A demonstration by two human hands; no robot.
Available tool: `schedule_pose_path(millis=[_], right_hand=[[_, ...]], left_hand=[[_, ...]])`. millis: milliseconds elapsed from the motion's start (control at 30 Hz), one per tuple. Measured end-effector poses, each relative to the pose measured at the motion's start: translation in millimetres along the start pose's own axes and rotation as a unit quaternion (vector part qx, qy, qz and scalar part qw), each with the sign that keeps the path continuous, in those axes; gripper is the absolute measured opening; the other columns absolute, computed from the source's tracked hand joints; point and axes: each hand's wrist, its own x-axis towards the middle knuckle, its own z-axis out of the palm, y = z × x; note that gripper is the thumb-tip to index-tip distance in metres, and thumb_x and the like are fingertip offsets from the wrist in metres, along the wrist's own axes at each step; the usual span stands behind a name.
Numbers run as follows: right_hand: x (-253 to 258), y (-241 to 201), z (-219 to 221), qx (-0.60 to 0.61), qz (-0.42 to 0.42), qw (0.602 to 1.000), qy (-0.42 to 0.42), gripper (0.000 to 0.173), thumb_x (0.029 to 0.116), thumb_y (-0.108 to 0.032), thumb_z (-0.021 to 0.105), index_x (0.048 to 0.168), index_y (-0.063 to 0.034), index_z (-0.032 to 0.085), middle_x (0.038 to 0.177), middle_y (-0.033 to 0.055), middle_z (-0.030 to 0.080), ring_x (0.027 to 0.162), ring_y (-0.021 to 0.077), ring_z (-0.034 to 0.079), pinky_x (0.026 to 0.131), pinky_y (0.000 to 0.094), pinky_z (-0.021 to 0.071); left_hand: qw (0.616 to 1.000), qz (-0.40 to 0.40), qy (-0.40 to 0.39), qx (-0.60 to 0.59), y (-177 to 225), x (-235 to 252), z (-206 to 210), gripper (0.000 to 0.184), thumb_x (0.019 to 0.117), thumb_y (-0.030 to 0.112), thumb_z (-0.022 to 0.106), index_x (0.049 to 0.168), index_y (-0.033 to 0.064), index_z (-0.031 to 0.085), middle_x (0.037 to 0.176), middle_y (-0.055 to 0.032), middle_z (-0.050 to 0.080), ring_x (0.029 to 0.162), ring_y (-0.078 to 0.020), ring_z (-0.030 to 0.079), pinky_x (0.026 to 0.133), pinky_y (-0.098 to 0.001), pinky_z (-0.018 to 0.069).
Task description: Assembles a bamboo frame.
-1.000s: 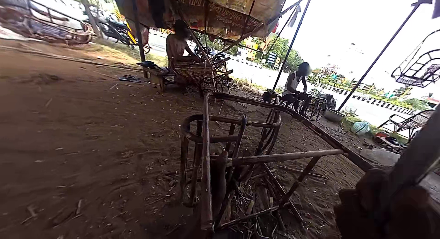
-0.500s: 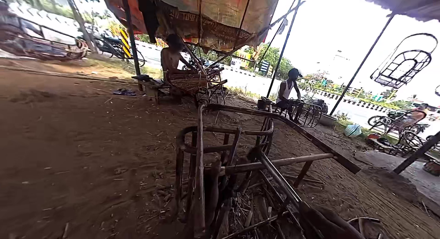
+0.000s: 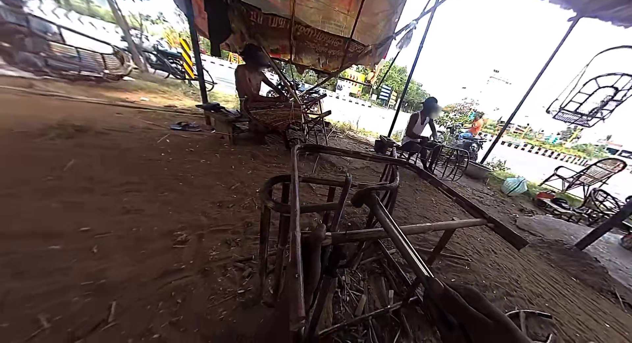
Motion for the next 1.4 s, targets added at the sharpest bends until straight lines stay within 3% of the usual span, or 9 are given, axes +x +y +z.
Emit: schedule_pose_path(millis=[400, 533, 600, 733, 833, 933, 1133, 1300, 1400], right_hand=[[-7, 4, -13, -0.042, 0.07, 0.997, -0.006, 0.044, 0.109, -0.049, 0.036, 0.09, -0.0147, 0.057, 0.059, -0.0048, 0.039, 0.04, 0.0061, 0.034, 0.036, 0.0229, 0.0309], [-24, -24, -8, 0.052, -0.127, 0.984, 0.112, 0.04, 0.1057, -0.055, 0.043, 0.088, -0.0221, 0.06, 0.06, -0.0124, 0.042, 0.043, -0.0028, 0.036, 0.037, 0.0154, 0.0327], [-12, -6, -1, 0.004, -0.169, 0.975, 0.147, 0.047, 0.1005, -0.066, 0.044, 0.085, -0.0233, 0.056, 0.059, -0.0109, 0.042, 0.043, -0.0002, 0.038, 0.037, 0.0192, 0.0348], [-6, 16, -17, -0.076, 0.105, 0.992, -0.007, 0.049, 0.1087, -0.051, 0.033, 0.087, -0.0138, 0.056, 0.057, -0.0034, 0.041, 0.04, 0.0083, 0.035, 0.036, 0.0262, 0.0322], [-26, -20, -20, 0.028, -0.028, 0.998, 0.051, 0.041, 0.1099, -0.047, 0.036, 0.09, -0.0186, 0.058, 0.06, -0.01, 0.043, 0.042, -0.0002, 0.036, 0.035, 0.0176, 0.0333], [-27, -40, -5, 0.017, -0.207, 0.963, 0.172, 0.045, 0.1032, -0.061, 0.044, 0.084, -0.0242, 0.059, 0.057, -0.0122, 0.042, 0.043, -0.0016, 0.041, 0.038, 0.0174, 0.0376], [-6, 0, -16, -0.086, 0.083, 0.993, 0.005, 0.047, 0.1087, -0.05, 0.034, 0.087, -0.0146, 0.057, 0.057, -0.0042, 0.041, 0.04, 0.0081, 0.036, 0.036, 0.0263, 0.0325], [-23, -29, -40, -0.013, -0.223, 0.971, 0.088, 0.046, 0.1054, -0.062, 0.037, 0.091, -0.0234, 0.057, 0.06, -0.0122, 0.044, 0.047, -0.0007, 0.045, 0.042, 0.0198, 0.0402], [-1, 0, -11, -0.111, -0.091, 0.981, 0.129, 0.054, 0.1039, -0.064, 0.038, 0.082, -0.0179, 0.055, 0.057, -0.0063, 0.044, 0.043, 0.005, 0.041, 0.038, 0.0244, 0.0369]], left_hand=[[1.0, 0.006, -0.017, 0.015, 0, -3, -4, 0.038, 0.1055, 0.041, 0.057, 0.106, 0.0051, 0.068, 0.078, -0.0176, 0.067, 0.057, -0.0256, 0.065, 0.044, -0.0374, 0.0551], [0.995, -0.032, 0.06, 0.071, 54, -39, 33, 0.031, 0.1101, 0.029, 0.048, 0.097, 0.0046, 0.063, 0.068, -0.0099, 0.063, 0.048, -0.018, 0.062, 0.04, -0.0296, 0.0509], [0.999, 0.022, 0.033, 0.029, 28, -26, 22, 0.033, 0.1096, 0.029, 0.05, 0.095, 0.003, 0.063, 0.064, -0.0114, 0.061, 0.044, -0.0189, 0.058, 0.037, -0.031, 0.0503], [0.996, 0.062, -0.059, -0.007, -16, 1, -7, 0.036, 0.1073, 0.04, 0.052, 0.1, 0.0069, 0.066, 0.069, -0.0113, 0.062, 0.048, -0.0214, 0.059, 0.041, -0.0357, 0.0535], [0.998, 0.041, -0.053, -0.009, -10, 3, -5, 0.036, 0.108, 0.039, 0.051, 0.1, 0.0069, 0.066, 0.069, -0.0118, 0.062, 0.046, -0.0203, 0.058, 0.04, -0.0333, 0.0522], [0.997, 0.036, -0.071, -0.006, -13, 1, -8, 0.039, 0.1084, 0.041, 0.049, 0.101, 0.0073, 0.067, 0.07, -0.013, 0.064, 0.047, -0.0204, 0.059, 0.04, -0.0322, 0.0519], [0.998, 0.043, -0.035, -0.015, -4, -6, -4, 0.034, 0.106, 0.042, 0.055, 0.103, 0.0093, 0.067, 0.074, -0.0134, 0.063, 0.051, -0.023, 0.06, 0.042, -0.0363, 0.0522], [0.999, 0.035, -0.029, 0.017, 4, -9, -5, 0.038, 0.1064, 0.046, 0.053, 0.103, 0.0106, 0.068, 0.07, -0.0114, 0.063, 0.047, -0.02, 0.058, 0.041, -0.0332, 0.0519], [0.999, 0.04, -0.027, -0.003, 3, -10, -3, 0.038, 0.1051, 0.046, 0.055, 0.1, 0.0113, 0.068, 0.068, -0.0108, 0.063, 0.047, -0.0202, 0.059, 0.041, -0.0335, 0.0523]])
